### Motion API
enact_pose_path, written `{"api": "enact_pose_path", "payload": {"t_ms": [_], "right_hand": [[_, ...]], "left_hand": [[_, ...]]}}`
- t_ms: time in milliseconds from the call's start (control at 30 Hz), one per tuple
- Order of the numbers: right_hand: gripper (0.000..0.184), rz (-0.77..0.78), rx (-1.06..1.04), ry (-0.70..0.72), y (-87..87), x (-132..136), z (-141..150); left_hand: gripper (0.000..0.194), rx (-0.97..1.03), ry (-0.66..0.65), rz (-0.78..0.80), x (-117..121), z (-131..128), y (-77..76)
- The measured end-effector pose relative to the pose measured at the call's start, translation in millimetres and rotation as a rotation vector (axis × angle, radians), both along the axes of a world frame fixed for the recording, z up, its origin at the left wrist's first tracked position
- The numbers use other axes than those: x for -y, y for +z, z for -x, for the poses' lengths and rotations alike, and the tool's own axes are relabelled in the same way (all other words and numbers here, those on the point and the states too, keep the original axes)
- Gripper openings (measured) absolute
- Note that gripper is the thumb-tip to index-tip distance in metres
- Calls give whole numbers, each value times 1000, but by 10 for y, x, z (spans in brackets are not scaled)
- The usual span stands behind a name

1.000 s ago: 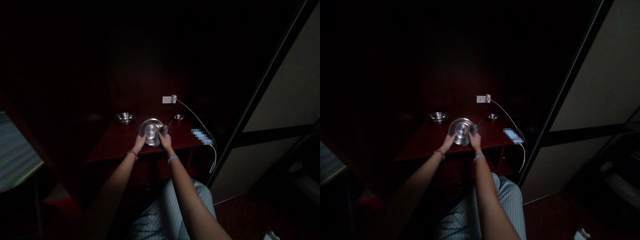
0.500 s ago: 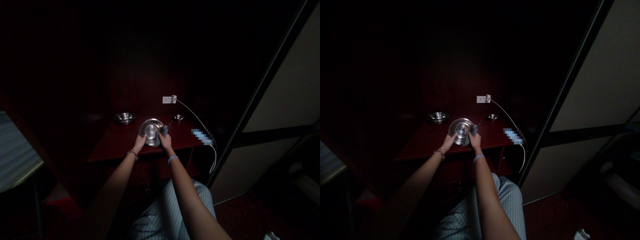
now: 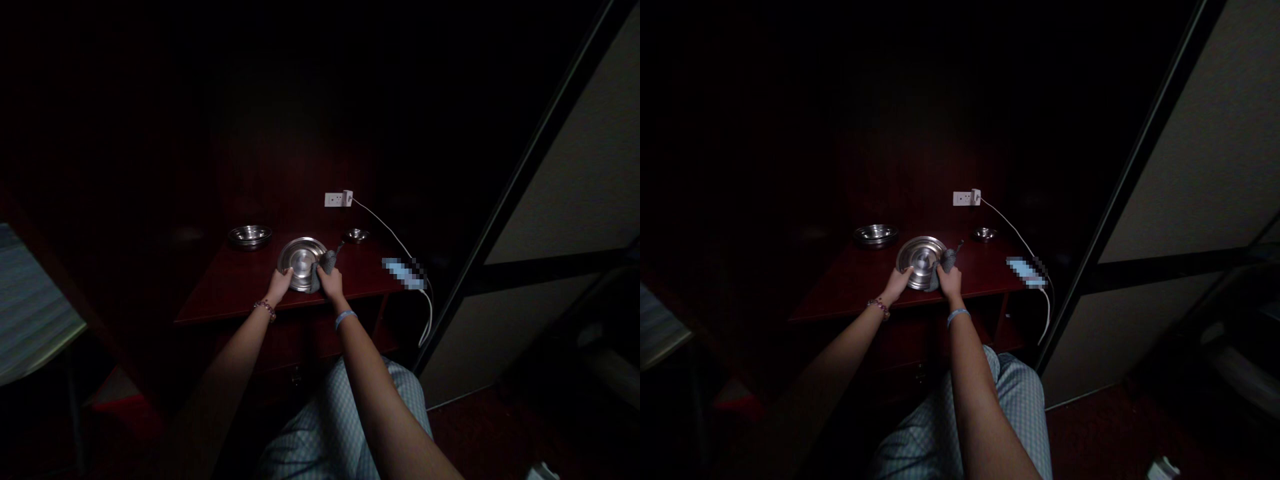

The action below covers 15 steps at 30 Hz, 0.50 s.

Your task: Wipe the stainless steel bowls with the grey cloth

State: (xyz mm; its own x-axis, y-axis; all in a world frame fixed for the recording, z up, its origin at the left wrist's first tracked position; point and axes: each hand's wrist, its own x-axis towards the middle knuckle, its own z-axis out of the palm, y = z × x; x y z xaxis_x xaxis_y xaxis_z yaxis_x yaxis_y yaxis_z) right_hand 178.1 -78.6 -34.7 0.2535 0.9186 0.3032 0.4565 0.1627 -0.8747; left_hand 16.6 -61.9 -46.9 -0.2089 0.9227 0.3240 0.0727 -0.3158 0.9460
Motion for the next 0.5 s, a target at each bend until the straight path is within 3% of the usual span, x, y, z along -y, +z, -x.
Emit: {"api": "enact_pose_path", "payload": {"t_ms": [500], "right_hand": [[29, -7, -14, 1, 5, 15, 3]], "left_hand": [[30, 73, -51, -12, 20, -10, 23]]}}
